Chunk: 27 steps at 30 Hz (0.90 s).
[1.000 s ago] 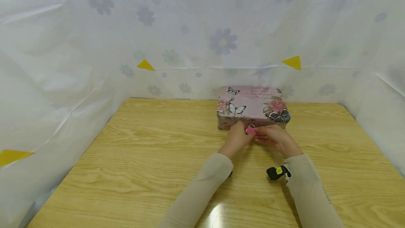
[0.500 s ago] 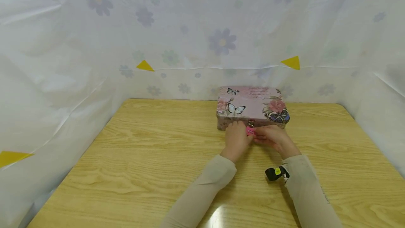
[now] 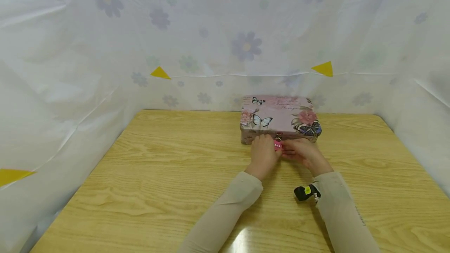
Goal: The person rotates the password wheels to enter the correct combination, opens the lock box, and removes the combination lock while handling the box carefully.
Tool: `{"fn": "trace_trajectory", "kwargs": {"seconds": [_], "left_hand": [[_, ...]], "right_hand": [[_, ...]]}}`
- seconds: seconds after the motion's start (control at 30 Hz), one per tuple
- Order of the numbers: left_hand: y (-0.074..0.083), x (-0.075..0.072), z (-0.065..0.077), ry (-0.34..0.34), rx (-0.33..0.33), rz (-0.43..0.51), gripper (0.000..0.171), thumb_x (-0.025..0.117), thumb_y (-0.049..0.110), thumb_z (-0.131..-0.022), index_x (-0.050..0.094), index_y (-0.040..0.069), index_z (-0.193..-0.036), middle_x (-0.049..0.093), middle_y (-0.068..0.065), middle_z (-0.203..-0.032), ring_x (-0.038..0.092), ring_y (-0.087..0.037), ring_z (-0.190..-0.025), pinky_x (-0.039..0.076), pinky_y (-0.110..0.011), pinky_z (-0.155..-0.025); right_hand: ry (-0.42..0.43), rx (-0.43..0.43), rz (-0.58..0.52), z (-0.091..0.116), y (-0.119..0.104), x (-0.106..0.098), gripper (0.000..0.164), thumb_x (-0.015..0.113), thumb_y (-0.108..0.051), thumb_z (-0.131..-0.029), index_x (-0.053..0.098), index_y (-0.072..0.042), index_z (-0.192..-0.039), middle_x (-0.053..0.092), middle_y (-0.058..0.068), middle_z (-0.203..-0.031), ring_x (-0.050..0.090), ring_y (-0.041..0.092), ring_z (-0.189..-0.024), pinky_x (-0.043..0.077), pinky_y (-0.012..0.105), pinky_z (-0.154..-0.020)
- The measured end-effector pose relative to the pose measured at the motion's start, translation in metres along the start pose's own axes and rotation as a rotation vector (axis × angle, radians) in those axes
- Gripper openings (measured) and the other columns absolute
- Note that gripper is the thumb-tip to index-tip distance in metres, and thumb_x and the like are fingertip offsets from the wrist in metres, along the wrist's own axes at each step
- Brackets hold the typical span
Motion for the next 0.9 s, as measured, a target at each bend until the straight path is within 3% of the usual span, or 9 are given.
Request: {"fn": "trace_trajectory", "kwargs": {"seconds": [0.1, 0.33, 0.43, 0.9], "left_hand": [[-0.0006, -0.0008, -0.0003, 0.005, 0.003, 0.017, 0.036, 0.074, 0.043, -0.081, 0.065, 0.010, -0.091, 0.063, -0.002, -0.089, 0.059, -0.019, -0.088, 0.048, -0.029, -0.077], [-0.0014, 0.0004, -0.0015, 0.001, 0.016, 0.041, 0.034, 0.074, 0.041, -0.081, 0.066, 0.009, -0.090, 0.064, -0.004, -0.089, 0.059, -0.020, -0.087, 0.049, -0.030, -0.077], [-0.0014, 0.0018, -0.0023, -0.003, 0.024, 0.052, 0.034, 0.074, 0.040, -0.081, 0.067, 0.008, -0.090, 0.064, -0.004, -0.088, 0.060, -0.021, -0.087, 0.049, -0.030, -0.078], [-0.0013, 0.0002, -0.0013, -0.029, 0.032, 0.118, 0.028, 0.073, 0.035, -0.083, 0.062, 0.009, -0.080, 0.063, -0.004, -0.087, 0.059, -0.021, -0.087, 0.048, -0.029, -0.078]], "right_hand": [[0.035, -0.007, 0.012, -0.0015, 0.0010, -0.0015, 0.020, 0.051, -0.011, -0.098, 0.064, -0.009, -0.084, 0.065, -0.004, -0.073, 0.063, 0.006, -0.067, 0.056, 0.023, -0.069], [0.115, -0.046, 0.100, -0.0050, 0.0001, -0.0033, 0.022, 0.049, -0.011, -0.099, 0.052, 0.011, -0.104, 0.061, -0.007, -0.071, 0.059, 0.003, -0.066, 0.055, 0.019, -0.067], [0.138, -0.056, 0.110, -0.0050, -0.0005, -0.0041, 0.024, 0.048, -0.009, -0.099, 0.051, 0.014, -0.106, 0.060, -0.007, -0.072, 0.059, 0.002, -0.067, 0.054, 0.019, -0.067], [0.194, -0.058, 0.081, -0.0030, -0.0022, -0.0063, 0.018, 0.051, -0.007, -0.098, 0.056, 0.010, -0.099, 0.060, -0.006, -0.073, 0.059, 0.003, -0.067, 0.054, 0.017, -0.065]]}}
Point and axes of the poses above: each hand's wrist, its own z-axis away from the middle knuckle, its own x-axis out of the palm, y = z × x, the point moved 9 cm from there along -z, towards the middle knuckle
